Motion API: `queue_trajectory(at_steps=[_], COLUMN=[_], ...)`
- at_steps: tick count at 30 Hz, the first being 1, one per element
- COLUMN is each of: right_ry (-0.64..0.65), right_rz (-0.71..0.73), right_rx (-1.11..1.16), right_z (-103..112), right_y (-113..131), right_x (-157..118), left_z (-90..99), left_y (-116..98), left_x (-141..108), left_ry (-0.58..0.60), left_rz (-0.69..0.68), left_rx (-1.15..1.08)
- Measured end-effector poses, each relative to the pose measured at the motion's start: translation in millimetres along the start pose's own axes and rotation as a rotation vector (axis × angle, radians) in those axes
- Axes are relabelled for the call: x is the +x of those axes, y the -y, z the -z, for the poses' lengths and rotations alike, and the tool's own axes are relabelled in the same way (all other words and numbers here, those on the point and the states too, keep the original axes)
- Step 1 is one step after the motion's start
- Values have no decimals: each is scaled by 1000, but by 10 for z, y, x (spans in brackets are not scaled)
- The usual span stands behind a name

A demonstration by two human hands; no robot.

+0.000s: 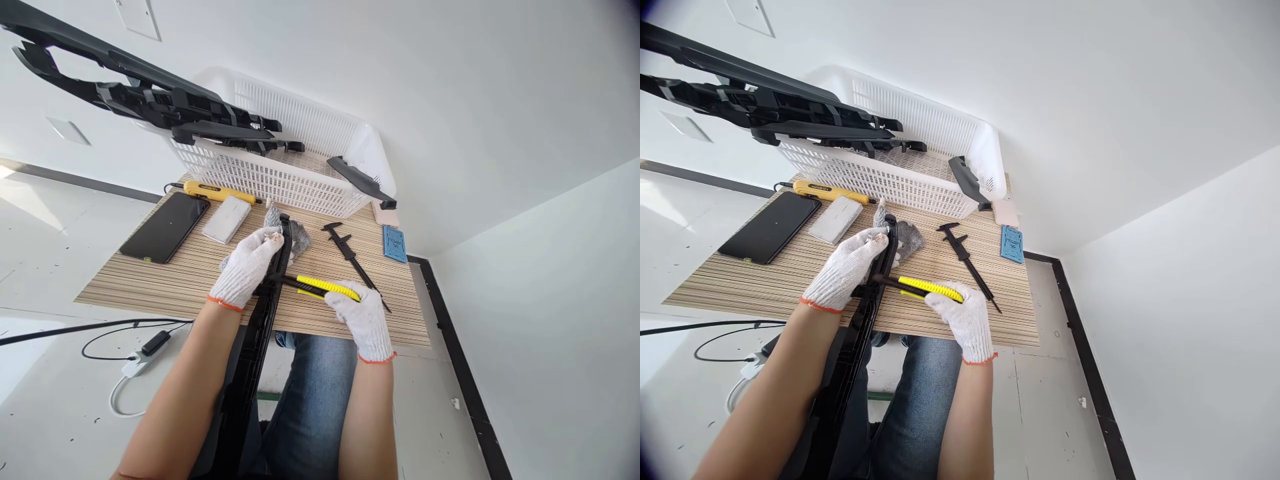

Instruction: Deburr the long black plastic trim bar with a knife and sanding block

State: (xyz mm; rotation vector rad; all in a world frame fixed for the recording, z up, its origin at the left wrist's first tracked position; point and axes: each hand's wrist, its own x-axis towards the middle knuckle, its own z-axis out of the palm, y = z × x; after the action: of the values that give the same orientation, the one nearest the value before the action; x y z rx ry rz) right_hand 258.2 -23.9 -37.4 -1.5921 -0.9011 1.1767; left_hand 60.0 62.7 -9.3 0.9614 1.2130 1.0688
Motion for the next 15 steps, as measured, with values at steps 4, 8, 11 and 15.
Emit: queue_trajectory(at_steps=[4, 8, 11, 15], right_ry=[-13, -11, -5, -37], right_rz=[11, 17, 31, 28], right_rx=[-4, -23, -36, -22], right_z=[7, 7, 4, -1], right_y=[-3, -1, -2, -9], right_x=[-6, -5, -2, 3], left_z=[-2, 5, 4, -13], left_y=[4, 21, 14, -22], left_x=[-1, 10, 7, -15], left_ry=[2, 0, 9, -11], left_rz=[-19, -19, -22, 5], left_rx=[13, 19, 10, -18])
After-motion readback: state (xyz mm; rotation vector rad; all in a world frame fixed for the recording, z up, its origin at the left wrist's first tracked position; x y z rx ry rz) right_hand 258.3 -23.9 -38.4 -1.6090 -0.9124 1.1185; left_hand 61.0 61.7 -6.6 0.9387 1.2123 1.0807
